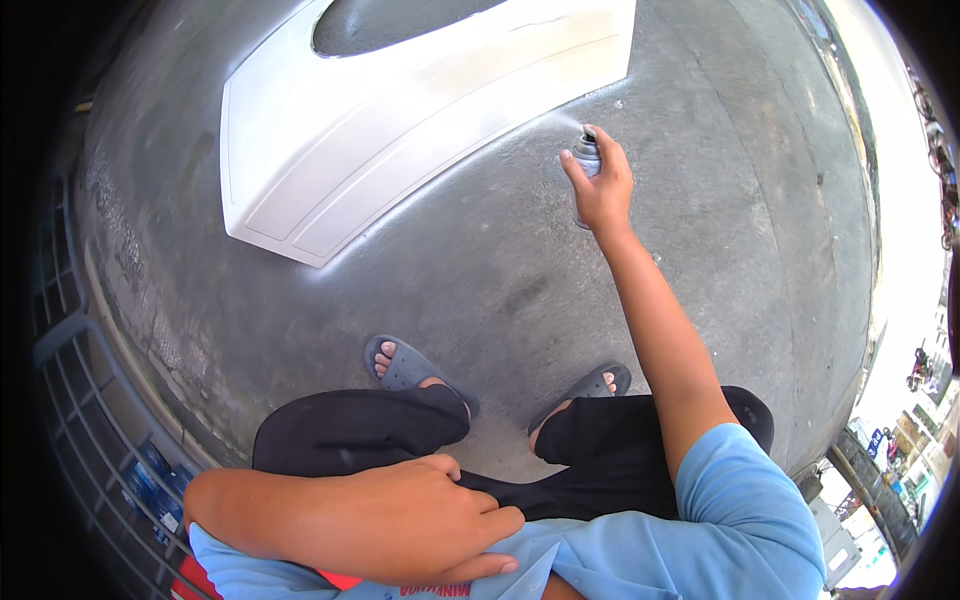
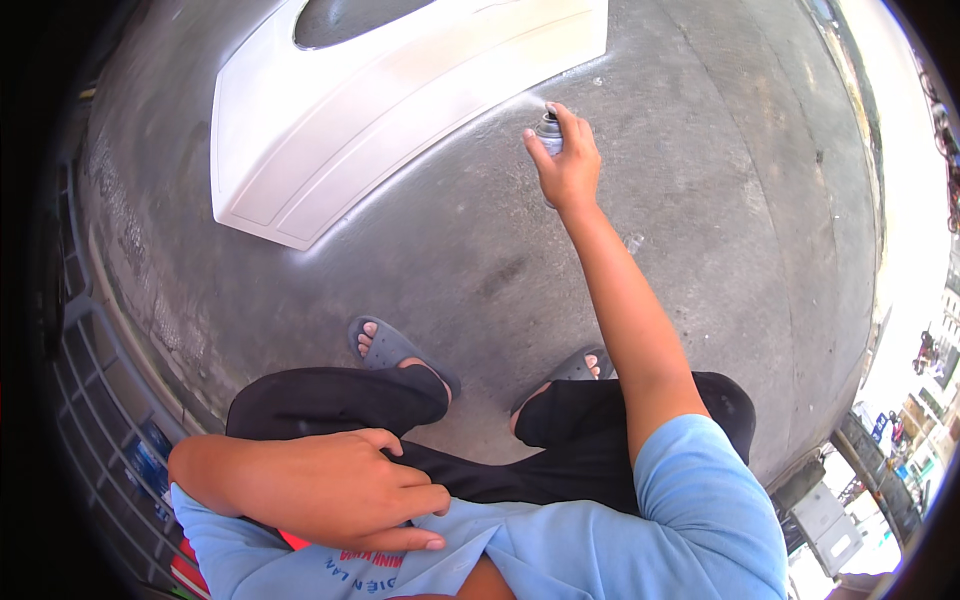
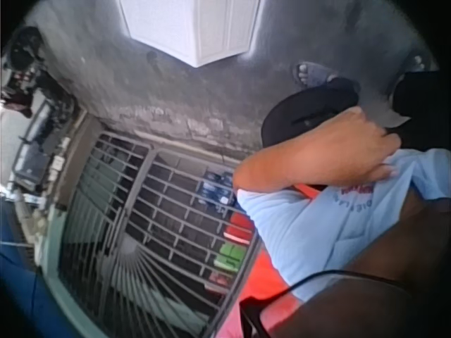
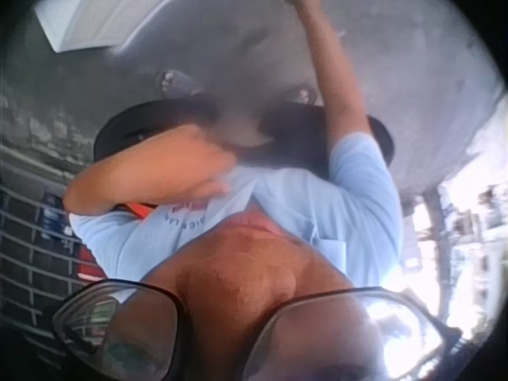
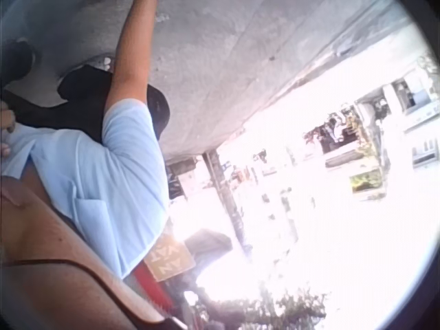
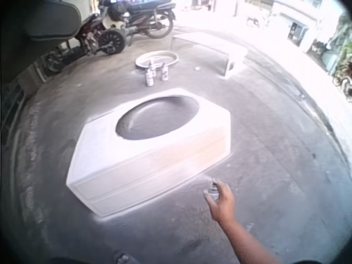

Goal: The person spray paints a white rectangular object with a circular cutout using a spray can. They apply paint to the sides and edges, then move to a second similar object and repeat the process.

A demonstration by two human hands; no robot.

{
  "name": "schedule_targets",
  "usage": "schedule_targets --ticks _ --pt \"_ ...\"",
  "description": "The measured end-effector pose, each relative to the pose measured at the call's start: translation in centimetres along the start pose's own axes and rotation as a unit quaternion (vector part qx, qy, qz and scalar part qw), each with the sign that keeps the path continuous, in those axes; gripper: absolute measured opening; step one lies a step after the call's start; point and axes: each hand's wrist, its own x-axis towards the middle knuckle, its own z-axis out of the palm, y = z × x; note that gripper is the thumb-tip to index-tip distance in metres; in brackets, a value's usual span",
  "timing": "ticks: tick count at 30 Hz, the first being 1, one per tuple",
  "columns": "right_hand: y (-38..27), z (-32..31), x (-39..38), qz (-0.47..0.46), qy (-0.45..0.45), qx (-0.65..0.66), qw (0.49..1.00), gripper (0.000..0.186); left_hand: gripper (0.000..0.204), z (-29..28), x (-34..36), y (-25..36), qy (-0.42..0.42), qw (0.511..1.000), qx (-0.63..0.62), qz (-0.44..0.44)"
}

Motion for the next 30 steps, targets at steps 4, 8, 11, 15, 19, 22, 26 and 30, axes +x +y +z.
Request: schedule_targets --ticks 4,8,11,15,19,22,26,30 --pt "2.0 -2.0 2.3 0.026 0.064 0.000 0.998 0.053 0.041 0.0 0.1 -0.3 0.002 1.000 -0.002 0.008" --pt "2.7 -3.5 3.7 0.044 0.102 -0.004 0.994 0.055 0.042 0.0 0.1 -0.4 -0.006 1.000 -0.023 0.009" --pt "3.0 -3.9 3.7 0.054 0.110 -0.020 0.992 0.056 0.043 -0.7 0.3 -0.1 -0.021 0.999 -0.035 0.006" --pt "2.8 -3.6 3.3 0.027 0.104 -0.004 0.994 0.053 0.045 -1.5 0.7 0.2 -0.016 0.999 -0.042 0.003" --pt "1.1 -1.9 2.1 0.004 0.060 0.021 0.998 0.053 0.045 -1.4 0.8 0.1 -0.016 0.998 -0.063 0.000" --pt "-0.1 -0.4 0.9 -0.012 0.014 0.050 0.999 0.055 0.045 -1.5 0.8 0.2 -0.018 0.997 -0.069 -0.006" --pt "-1.0 0.1 0.5 -0.004 -0.017 0.078 0.997 0.056 0.044 -1.2 0.5 0.2 -0.021 0.997 -0.069 -0.017" --pt "-0.5 -1.0 2.6 0.009 0.036 0.096 0.995 0.053 0.044 -1.0 0.1 0.3 -0.019 0.997 -0.071 -0.020"
